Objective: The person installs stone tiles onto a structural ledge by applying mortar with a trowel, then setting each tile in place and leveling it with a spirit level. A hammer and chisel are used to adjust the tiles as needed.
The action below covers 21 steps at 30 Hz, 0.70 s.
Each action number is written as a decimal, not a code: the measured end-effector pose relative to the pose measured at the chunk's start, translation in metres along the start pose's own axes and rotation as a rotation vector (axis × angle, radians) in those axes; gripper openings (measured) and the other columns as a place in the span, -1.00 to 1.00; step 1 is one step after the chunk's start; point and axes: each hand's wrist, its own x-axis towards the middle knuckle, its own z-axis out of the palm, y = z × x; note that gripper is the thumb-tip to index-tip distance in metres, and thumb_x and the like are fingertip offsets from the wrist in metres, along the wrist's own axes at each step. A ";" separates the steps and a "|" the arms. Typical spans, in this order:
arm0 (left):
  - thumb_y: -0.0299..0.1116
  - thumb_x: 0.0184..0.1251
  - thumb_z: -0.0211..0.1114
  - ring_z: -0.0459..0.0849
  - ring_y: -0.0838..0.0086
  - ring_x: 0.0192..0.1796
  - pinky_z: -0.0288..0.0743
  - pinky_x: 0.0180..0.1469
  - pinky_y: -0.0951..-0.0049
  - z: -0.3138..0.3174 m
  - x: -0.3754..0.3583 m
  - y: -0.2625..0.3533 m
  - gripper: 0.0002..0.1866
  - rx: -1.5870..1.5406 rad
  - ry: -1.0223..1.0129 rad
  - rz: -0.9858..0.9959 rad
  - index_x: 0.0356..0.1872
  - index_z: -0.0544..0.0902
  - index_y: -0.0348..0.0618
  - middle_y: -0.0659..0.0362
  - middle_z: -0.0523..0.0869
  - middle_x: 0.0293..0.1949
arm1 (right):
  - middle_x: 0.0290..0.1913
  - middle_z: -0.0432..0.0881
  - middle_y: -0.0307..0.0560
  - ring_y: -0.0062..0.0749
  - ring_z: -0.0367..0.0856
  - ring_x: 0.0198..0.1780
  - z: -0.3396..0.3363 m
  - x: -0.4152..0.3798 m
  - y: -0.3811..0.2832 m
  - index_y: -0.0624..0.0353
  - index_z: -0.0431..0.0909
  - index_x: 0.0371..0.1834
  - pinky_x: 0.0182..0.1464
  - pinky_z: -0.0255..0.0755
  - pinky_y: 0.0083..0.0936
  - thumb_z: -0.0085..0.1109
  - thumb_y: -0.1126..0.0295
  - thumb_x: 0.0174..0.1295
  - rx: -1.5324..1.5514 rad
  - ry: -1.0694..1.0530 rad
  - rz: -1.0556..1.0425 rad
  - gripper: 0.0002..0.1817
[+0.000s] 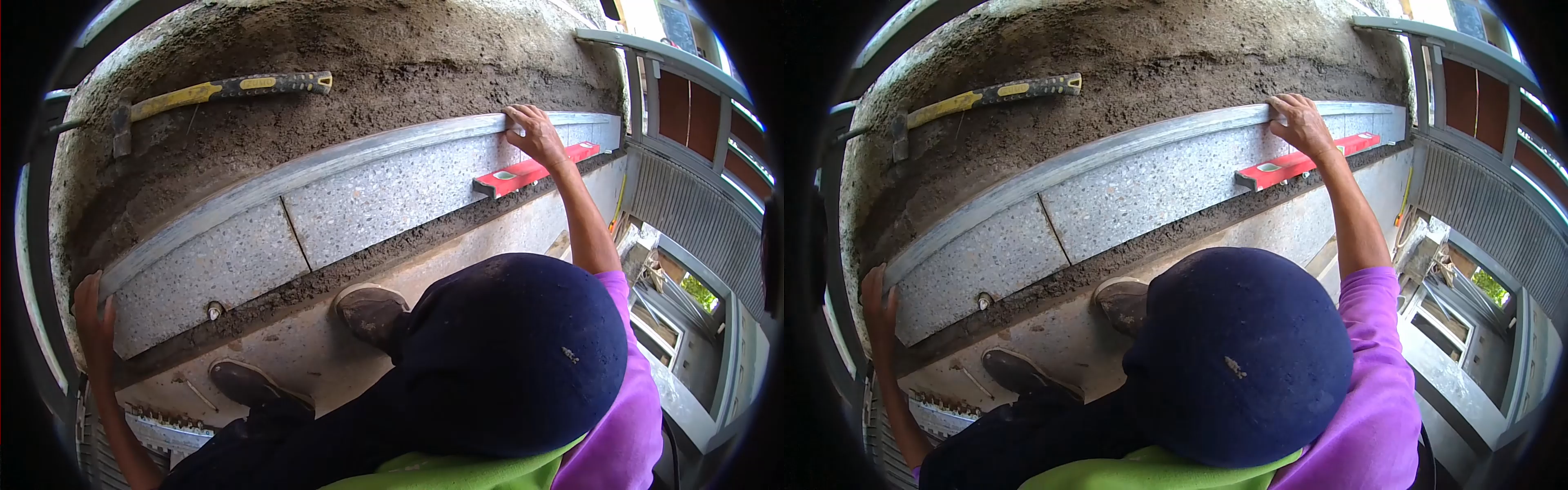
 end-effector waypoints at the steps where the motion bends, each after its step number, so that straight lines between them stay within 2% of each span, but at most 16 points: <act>1: -0.51 0.40 0.31 0.42 0.06 0.50 0.28 0.54 0.10 0.002 0.000 -0.003 -0.41 0.002 0.006 0.005 0.46 0.48 -0.13 -0.04 0.50 0.41 | 0.31 0.63 0.03 -0.05 0.50 0.39 0.001 -0.002 0.005 0.14 0.57 0.35 0.43 0.34 -0.15 0.35 0.27 0.12 0.003 0.011 -0.001 -0.36; 7: -0.52 0.40 0.30 0.42 0.06 0.50 0.29 0.54 0.10 0.006 0.000 -0.006 -0.42 0.015 0.009 0.012 0.46 0.49 -0.12 -0.05 0.50 0.42 | 0.32 0.63 0.01 -0.06 0.50 0.39 0.005 -0.006 0.028 0.14 0.56 0.36 0.43 0.34 -0.13 0.35 0.25 0.13 -0.048 -0.026 0.054 -0.35; 13: -0.48 0.40 0.35 0.47 0.03 0.46 0.35 0.49 0.09 0.005 -0.002 -0.007 -0.44 0.032 0.054 0.075 0.42 0.52 -0.13 -0.07 0.55 0.36 | 0.23 0.67 0.11 0.05 0.56 0.29 0.010 -0.003 0.034 0.21 0.60 0.29 0.37 0.41 -0.12 0.38 0.38 0.07 0.032 0.029 -0.015 -0.39; 21: -0.49 0.32 0.41 0.54 0.04 0.37 0.42 0.43 0.13 -0.011 0.005 0.019 -0.46 -0.058 0.071 0.097 0.35 0.56 -0.16 -0.04 0.59 0.28 | 0.27 0.65 0.12 0.08 0.50 0.36 0.017 -0.005 0.042 0.25 0.55 0.34 0.46 0.31 -0.12 0.30 0.34 0.15 -0.034 0.005 -0.006 -0.38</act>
